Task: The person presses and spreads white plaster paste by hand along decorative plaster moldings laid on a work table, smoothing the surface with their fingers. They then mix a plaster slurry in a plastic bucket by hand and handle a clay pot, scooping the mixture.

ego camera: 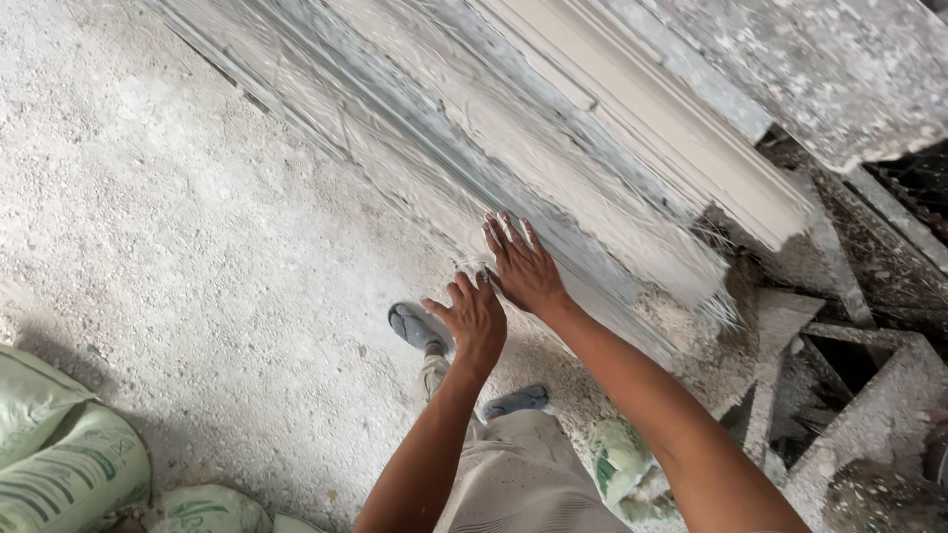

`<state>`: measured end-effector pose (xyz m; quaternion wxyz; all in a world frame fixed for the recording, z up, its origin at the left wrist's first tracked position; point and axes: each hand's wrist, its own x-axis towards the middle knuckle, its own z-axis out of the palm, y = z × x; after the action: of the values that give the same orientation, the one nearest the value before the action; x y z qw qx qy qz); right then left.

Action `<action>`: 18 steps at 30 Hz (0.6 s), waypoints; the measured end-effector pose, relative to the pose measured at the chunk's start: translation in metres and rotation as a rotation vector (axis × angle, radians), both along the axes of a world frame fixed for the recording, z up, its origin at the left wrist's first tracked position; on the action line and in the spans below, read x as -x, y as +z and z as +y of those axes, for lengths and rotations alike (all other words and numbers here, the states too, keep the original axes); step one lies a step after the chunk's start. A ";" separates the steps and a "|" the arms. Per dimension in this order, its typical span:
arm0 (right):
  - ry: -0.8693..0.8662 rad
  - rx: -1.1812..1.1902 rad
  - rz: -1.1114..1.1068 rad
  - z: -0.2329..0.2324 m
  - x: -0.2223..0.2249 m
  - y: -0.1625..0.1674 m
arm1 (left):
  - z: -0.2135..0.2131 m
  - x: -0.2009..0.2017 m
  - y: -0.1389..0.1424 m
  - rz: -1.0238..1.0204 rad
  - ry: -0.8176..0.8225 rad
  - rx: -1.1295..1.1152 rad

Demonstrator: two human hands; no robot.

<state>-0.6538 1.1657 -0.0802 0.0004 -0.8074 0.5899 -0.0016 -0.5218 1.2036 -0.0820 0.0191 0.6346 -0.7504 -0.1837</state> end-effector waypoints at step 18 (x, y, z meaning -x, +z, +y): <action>-0.212 -0.119 -0.194 -0.104 -0.040 0.014 | -0.099 -0.086 -0.029 0.204 -0.107 0.067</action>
<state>-0.6137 1.0614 -0.0657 0.1051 -0.7352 0.6682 -0.0447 -0.4355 1.1044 -0.1112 0.1068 0.5707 -0.7831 -0.2228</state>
